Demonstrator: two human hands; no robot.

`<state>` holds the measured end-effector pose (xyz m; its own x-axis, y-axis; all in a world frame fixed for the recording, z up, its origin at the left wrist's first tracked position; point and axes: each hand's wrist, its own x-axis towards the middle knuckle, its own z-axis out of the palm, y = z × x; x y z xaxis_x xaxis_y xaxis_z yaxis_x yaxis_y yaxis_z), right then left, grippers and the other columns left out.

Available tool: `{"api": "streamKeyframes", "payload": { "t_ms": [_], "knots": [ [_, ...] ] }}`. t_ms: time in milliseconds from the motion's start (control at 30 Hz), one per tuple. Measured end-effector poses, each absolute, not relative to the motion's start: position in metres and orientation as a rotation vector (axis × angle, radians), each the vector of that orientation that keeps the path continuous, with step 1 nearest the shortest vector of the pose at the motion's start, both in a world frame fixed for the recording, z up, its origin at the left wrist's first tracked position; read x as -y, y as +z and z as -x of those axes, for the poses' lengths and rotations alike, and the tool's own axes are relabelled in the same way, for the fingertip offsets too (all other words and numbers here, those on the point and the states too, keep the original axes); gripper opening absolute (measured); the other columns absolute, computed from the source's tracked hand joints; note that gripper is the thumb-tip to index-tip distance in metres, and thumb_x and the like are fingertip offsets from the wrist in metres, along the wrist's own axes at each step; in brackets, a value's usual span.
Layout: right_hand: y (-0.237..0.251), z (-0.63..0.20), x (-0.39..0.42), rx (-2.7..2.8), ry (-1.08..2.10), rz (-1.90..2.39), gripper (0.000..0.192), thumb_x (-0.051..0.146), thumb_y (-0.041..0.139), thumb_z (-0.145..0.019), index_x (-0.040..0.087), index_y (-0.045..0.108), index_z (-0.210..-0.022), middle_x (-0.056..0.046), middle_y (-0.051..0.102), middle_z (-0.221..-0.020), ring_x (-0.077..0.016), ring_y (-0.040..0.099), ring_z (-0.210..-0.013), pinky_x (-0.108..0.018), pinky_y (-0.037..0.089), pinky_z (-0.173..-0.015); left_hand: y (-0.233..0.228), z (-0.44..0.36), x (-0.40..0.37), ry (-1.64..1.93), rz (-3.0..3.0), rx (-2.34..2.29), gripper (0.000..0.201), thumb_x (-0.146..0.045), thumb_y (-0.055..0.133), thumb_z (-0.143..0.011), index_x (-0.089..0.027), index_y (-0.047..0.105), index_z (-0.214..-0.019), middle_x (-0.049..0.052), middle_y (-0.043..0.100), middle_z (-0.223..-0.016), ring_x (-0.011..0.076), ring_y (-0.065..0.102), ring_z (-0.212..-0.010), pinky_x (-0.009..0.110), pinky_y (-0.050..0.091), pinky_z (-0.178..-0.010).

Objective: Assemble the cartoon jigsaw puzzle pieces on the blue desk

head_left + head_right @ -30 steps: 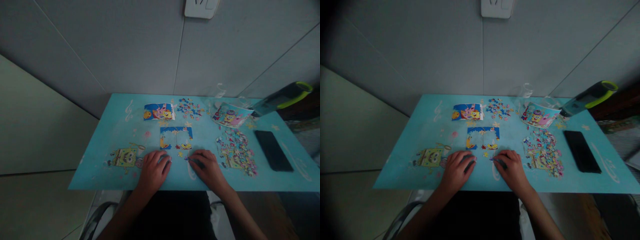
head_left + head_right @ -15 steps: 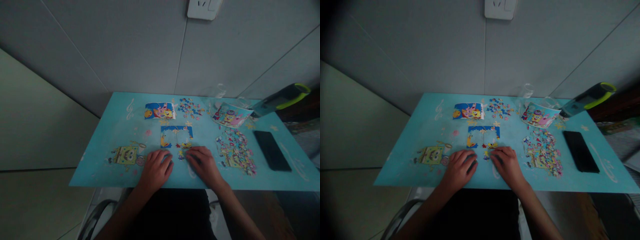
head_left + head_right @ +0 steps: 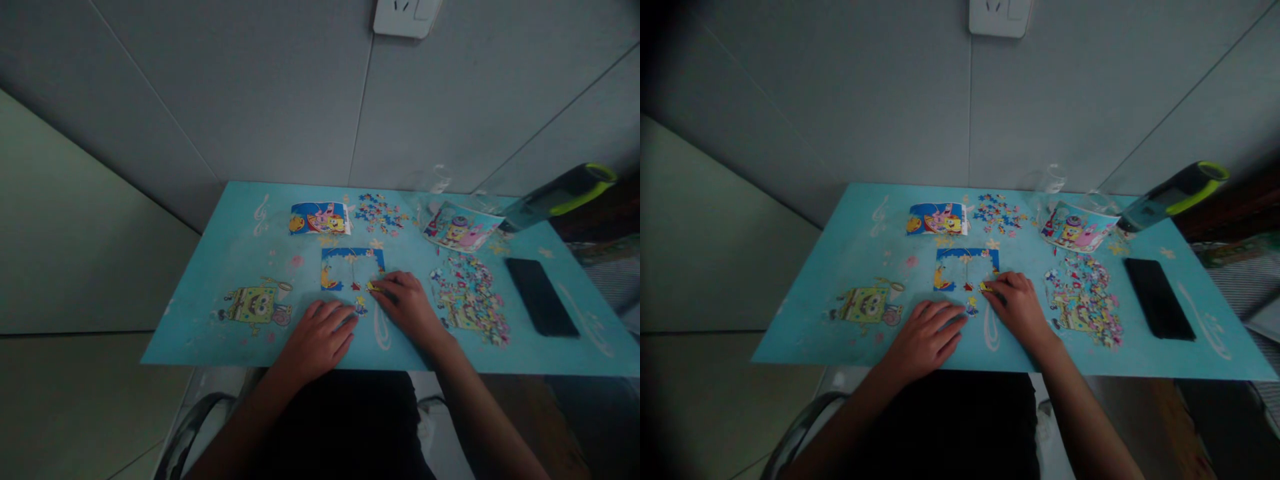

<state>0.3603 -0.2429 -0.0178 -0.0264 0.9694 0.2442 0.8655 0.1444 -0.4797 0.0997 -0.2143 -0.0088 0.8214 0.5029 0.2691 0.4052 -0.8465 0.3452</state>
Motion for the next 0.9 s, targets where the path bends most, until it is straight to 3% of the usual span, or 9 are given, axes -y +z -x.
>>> {"api": "streamKeyframes", "payload": {
  "t_ms": [900],
  "knots": [
    [-0.022, -0.384, 0.272, 1.912, 0.426, 1.641, 0.019, 0.030, 0.068, -0.095, 0.027, 0.077, -0.111, -0.008, 0.068, -0.109, -0.0260, 0.064, -0.102, -0.045, 0.054, -0.092, -0.011, -0.102, 0.213, 0.440, -2.746, -0.603, 0.035, -0.026, 0.048, -0.105, -0.022, 0.056, -0.139, 0.003, 0.060, -0.145, 0.0236, 0.052, -0.130, 0.050, 0.033, -0.110]
  ]
}}
